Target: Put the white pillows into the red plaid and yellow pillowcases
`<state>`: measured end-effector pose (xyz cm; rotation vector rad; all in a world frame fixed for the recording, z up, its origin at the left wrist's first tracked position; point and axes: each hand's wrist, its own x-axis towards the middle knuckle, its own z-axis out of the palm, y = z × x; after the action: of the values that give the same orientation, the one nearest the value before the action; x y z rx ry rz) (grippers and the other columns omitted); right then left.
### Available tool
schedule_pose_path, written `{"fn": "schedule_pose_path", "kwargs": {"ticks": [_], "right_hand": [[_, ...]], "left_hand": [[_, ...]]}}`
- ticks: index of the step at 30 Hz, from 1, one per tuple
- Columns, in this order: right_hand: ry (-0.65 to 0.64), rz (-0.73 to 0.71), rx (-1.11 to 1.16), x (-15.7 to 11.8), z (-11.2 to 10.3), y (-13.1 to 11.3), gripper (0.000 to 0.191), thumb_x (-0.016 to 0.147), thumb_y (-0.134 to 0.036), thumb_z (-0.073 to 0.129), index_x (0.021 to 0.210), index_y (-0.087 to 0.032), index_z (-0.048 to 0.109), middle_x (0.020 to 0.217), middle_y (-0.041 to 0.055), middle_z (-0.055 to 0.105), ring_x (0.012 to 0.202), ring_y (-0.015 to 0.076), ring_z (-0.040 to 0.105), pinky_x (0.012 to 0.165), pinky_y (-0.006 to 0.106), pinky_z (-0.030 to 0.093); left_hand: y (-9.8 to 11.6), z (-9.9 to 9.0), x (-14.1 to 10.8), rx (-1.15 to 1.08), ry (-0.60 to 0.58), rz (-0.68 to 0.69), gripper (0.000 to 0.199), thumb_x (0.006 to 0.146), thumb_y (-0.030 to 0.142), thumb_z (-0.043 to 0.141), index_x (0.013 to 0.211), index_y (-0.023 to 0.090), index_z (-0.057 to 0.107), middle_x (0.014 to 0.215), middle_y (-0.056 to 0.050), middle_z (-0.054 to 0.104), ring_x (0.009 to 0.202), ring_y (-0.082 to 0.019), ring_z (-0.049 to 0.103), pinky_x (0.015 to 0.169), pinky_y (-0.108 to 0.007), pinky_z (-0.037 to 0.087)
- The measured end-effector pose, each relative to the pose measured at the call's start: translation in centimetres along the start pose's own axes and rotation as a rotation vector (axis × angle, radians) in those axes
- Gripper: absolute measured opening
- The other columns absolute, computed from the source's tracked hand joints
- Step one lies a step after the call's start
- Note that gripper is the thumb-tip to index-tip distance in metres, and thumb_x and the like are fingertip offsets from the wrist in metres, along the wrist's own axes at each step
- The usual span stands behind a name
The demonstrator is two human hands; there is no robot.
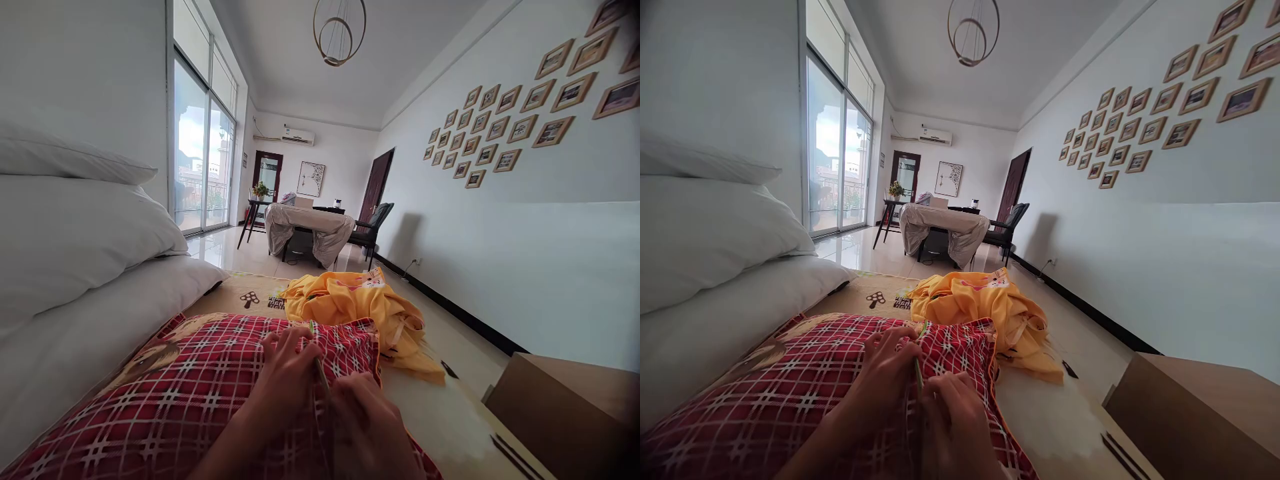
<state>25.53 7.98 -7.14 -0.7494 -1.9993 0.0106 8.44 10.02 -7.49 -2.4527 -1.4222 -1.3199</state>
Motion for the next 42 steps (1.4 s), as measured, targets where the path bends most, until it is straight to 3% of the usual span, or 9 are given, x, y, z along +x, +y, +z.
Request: {"fn": "schedule_pose_path", "kwargs": {"ticks": [8, 12, 17, 19, 21, 25, 32, 37, 42], "right_hand": [[-0.025, -0.005, 0.012, -0.4, 0.4, 0.4, 0.017, 0.092, -0.016, 0.047, 0.076, -0.022, 0.049, 0.067, -0.0028, 0.056, 0.063, 0.0122, 0.048, 0.06, 0.023, 0.039], [-0.05, 0.015, 0.005, -0.1, 0.2, 0.3, 0.018, 0.091, -0.016, 0.047, 0.074, -0.021, 0.049, 0.068, -0.0023, 0.057, 0.064, 0.0122, 0.05, 0.058, 0.022, 0.04], [0.009, 0.033, 0.033, 0.4, -0.3, 0.1, 0.018, 0.093, -0.018, 0.046, 0.076, -0.021, 0.051, 0.069, -0.0017, 0.058, 0.062, 0.0112, 0.052, 0.057, 0.021, 0.042], [0.044, 0.023, 0.041, 0.5, -0.4, 0.1, 0.017, 0.093, -0.018, 0.046, 0.078, -0.022, 0.053, 0.07, -0.0024, 0.059, 0.062, 0.0105, 0.053, 0.057, 0.02, 0.043], [0.086, 0.031, 0.044, 0.5, -0.4, 0.2, 0.016, 0.092, -0.017, 0.047, 0.078, -0.022, 0.053, 0.069, -0.003, 0.059, 0.061, 0.0102, 0.053, 0.056, 0.019, 0.043], [0.095, 0.064, 0.04, 0.3, -0.2, 0.4, 0.012, 0.091, -0.018, 0.049, 0.08, -0.022, 0.053, 0.066, -0.0033, 0.056, 0.057, 0.0103, 0.052, 0.053, 0.02, 0.042], [0.132, 0.096, 0.025, 0.1, 0.1, 0.7, 0.015, 0.092, -0.018, 0.048, 0.078, -0.022, 0.053, 0.065, -0.0028, 0.055, 0.057, 0.0107, 0.052, 0.054, 0.02, 0.043], [0.136, 0.099, 0.008, 0.0, 0.2, 0.6, 0.013, 0.092, -0.019, 0.048, 0.081, -0.022, 0.053, 0.065, -0.0029, 0.054, 0.056, 0.0108, 0.05, 0.053, 0.021, 0.042], [0.139, 0.087, -0.001, 0.0, 0.3, 0.8, 0.012, 0.092, -0.016, 0.048, 0.083, -0.022, 0.055, 0.069, -0.002, 0.057, 0.057, 0.0113, 0.051, 0.052, 0.021, 0.041]], "left_hand": [[-1.5, -0.1, 0.9, 0.014, 0.083, -0.142, 0.03, 0.096, 0.014, 0.03, 0.099, 0.023, 0.058, 0.118, -0.006, 0.056, 0.111, -0.021, 0.051, 0.094, -0.045, 0.029], [-1.5, 0.1, 0.8, -0.008, 0.077, -0.147, 0.029, 0.096, 0.014, 0.032, 0.099, 0.023, 0.06, 0.118, -0.006, 0.057, 0.112, -0.021, 0.052, 0.095, -0.044, 0.031], [0.1, -0.9, 0.2, -0.068, 0.13, -0.041, 0.029, 0.094, 0.013, 0.035, 0.106, 0.024, 0.06, 0.121, -0.006, 0.057, 0.114, -0.021, 0.051, 0.096, -0.04, 0.035], [1.3, -1.5, -0.1, -0.139, 0.126, -0.023, 0.025, 0.093, 0.016, 0.039, 0.103, 0.023, 0.061, 0.112, -0.005, 0.06, 0.106, -0.019, 0.054, 0.091, -0.035, 0.04], [2.5, -2.0, -0.6, -0.185, 0.086, -0.058, 0.015, 0.091, 0.022, 0.048, 0.087, 0.021, 0.062, 0.091, -0.003, 0.063, 0.088, -0.017, 0.057, 0.079, -0.031, 0.044], [4.0, -1.9, -1.4, -0.094, -0.03, -0.112, 0.025, 0.08, 0.03, 0.062, 0.06, 0.018, 0.052, 0.063, 0.0, 0.057, 0.063, -0.015, 0.052, 0.066, -0.03, 0.043], [4.5, -0.6, -1.4, 0.037, -0.232, -0.179, 0.017, 0.082, 0.027, 0.051, 0.067, 0.019, 0.057, 0.071, -0.004, 0.065, 0.067, -0.019, 0.059, 0.067, -0.033, 0.044], [4.5, -0.8, -1.3, 0.096, -0.312, -0.214, 0.017, 0.083, 0.023, 0.046, 0.073, 0.019, 0.058, 0.078, -0.005, 0.067, 0.072, -0.021, 0.061, 0.068, -0.033, 0.044], [4.7, -1.4, -1.3, 0.09, -0.437, -0.233, 0.023, 0.087, 0.026, 0.043, 0.077, 0.018, 0.062, 0.082, -0.006, 0.071, 0.071, -0.022, 0.066, 0.06, -0.03, 0.041]]}}
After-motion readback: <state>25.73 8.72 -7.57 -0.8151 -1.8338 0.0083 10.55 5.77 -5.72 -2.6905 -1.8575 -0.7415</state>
